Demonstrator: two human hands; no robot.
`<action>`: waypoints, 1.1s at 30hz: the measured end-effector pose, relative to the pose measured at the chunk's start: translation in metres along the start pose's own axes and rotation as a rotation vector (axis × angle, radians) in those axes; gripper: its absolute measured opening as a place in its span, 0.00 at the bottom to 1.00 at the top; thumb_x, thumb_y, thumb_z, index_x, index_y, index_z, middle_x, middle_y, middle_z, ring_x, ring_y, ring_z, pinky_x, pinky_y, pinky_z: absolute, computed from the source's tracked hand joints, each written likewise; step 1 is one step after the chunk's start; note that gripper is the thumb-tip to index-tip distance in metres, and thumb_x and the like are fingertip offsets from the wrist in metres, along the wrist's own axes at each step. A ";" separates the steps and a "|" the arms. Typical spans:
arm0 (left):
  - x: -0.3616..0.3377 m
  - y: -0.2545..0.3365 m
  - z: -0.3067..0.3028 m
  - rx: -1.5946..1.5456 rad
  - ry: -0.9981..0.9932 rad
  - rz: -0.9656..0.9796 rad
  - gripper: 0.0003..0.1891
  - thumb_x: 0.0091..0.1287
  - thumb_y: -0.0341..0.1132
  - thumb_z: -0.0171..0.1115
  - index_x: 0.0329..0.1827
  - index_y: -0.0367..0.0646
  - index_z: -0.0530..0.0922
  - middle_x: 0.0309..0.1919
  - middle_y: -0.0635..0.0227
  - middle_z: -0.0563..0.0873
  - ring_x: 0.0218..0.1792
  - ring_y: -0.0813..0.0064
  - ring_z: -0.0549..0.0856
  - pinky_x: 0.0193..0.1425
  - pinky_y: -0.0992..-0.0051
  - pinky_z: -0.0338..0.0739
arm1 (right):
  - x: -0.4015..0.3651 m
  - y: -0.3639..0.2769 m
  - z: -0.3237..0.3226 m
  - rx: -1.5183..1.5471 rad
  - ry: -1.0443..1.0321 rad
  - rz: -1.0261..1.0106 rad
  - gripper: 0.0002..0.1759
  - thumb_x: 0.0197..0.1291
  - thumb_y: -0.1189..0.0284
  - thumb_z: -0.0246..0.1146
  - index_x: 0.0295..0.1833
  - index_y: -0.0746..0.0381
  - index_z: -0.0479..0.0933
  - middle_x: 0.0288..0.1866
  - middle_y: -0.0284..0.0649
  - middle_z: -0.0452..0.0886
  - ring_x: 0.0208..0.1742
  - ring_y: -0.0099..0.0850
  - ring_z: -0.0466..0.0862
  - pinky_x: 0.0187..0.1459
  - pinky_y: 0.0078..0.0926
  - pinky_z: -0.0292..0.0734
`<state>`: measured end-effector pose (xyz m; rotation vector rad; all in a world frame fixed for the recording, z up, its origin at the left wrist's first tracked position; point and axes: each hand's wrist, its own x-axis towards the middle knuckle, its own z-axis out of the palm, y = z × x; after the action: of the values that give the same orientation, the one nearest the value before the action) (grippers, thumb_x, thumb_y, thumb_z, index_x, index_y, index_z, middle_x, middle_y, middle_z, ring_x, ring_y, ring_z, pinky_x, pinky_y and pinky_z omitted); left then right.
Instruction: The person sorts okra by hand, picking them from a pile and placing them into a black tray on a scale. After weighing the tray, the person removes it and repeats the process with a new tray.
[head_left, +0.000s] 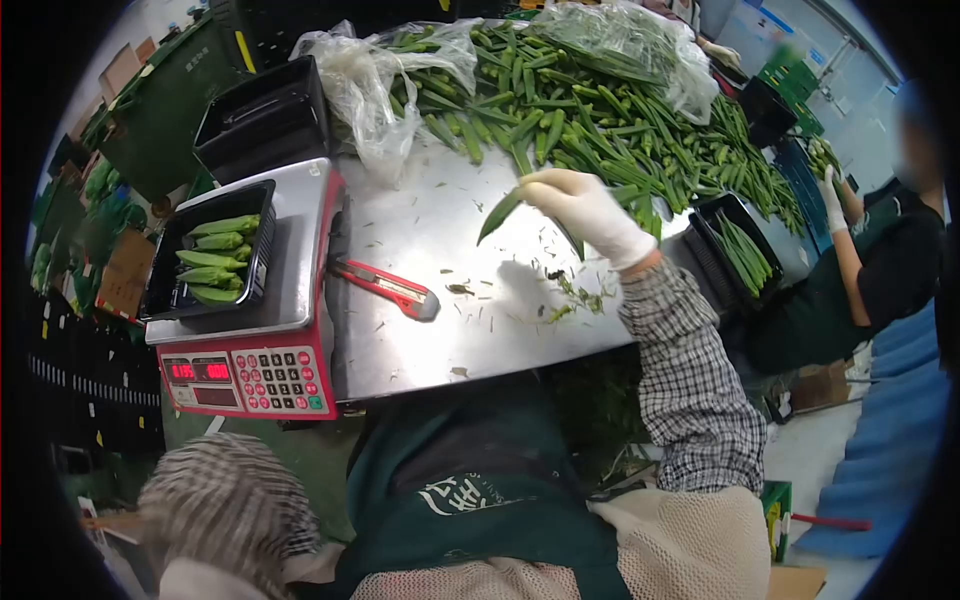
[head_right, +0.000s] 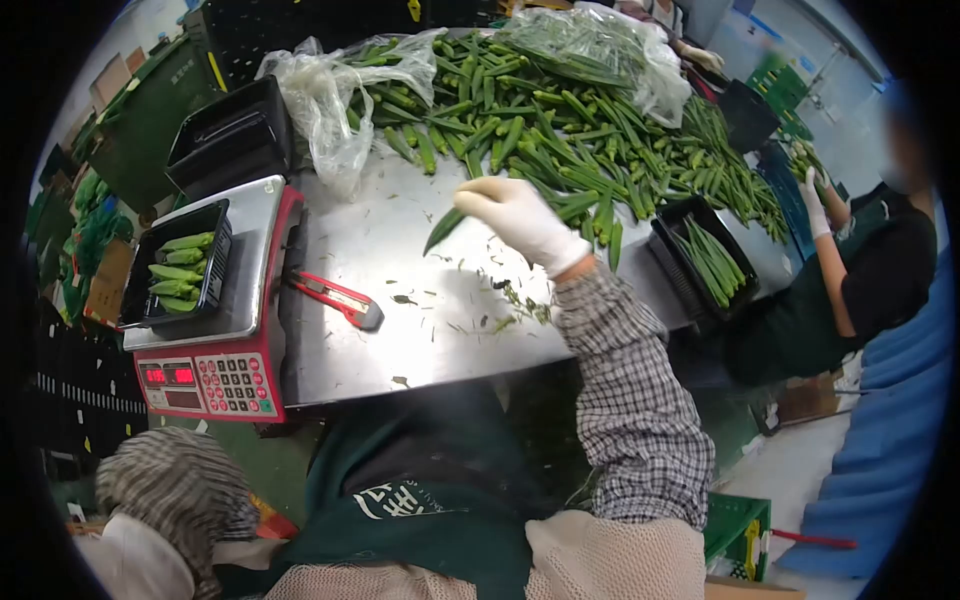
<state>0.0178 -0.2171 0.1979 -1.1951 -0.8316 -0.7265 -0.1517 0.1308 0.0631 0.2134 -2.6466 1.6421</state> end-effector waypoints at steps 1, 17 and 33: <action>-0.015 0.001 0.003 0.038 0.010 -0.121 0.33 0.61 0.32 0.56 0.68 0.29 0.56 0.67 0.46 0.59 0.70 0.55 0.58 0.73 0.61 0.50 | 0.000 0.003 -0.013 -0.033 0.062 -0.027 0.19 0.62 0.63 0.59 0.51 0.67 0.77 0.43 0.38 0.83 0.41 0.22 0.80 0.43 0.19 0.73; -0.208 0.071 0.131 -0.606 -0.356 -1.689 0.22 0.55 0.18 0.52 0.56 0.33 0.73 0.59 0.53 0.72 0.62 0.64 0.71 0.67 0.68 0.61 | -0.027 0.065 -0.048 -0.641 0.297 0.155 0.13 0.51 0.66 0.64 0.35 0.65 0.77 0.36 0.46 0.80 0.36 0.43 0.81 0.38 0.34 0.75; -0.216 0.059 0.154 -0.546 -0.334 -1.881 0.22 0.63 0.26 0.57 0.61 0.36 0.67 0.51 0.59 0.77 0.49 0.67 0.80 0.55 0.69 0.73 | -0.067 -0.056 -0.013 -0.455 -0.137 -0.398 0.17 0.46 0.78 0.67 0.44 0.62 0.76 0.35 0.42 0.77 0.32 0.35 0.79 0.33 0.27 0.74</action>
<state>-0.0689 -0.0435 0.0075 -0.6550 -2.1142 -2.3893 -0.0786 0.1251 0.1126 0.7950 -2.7441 0.9158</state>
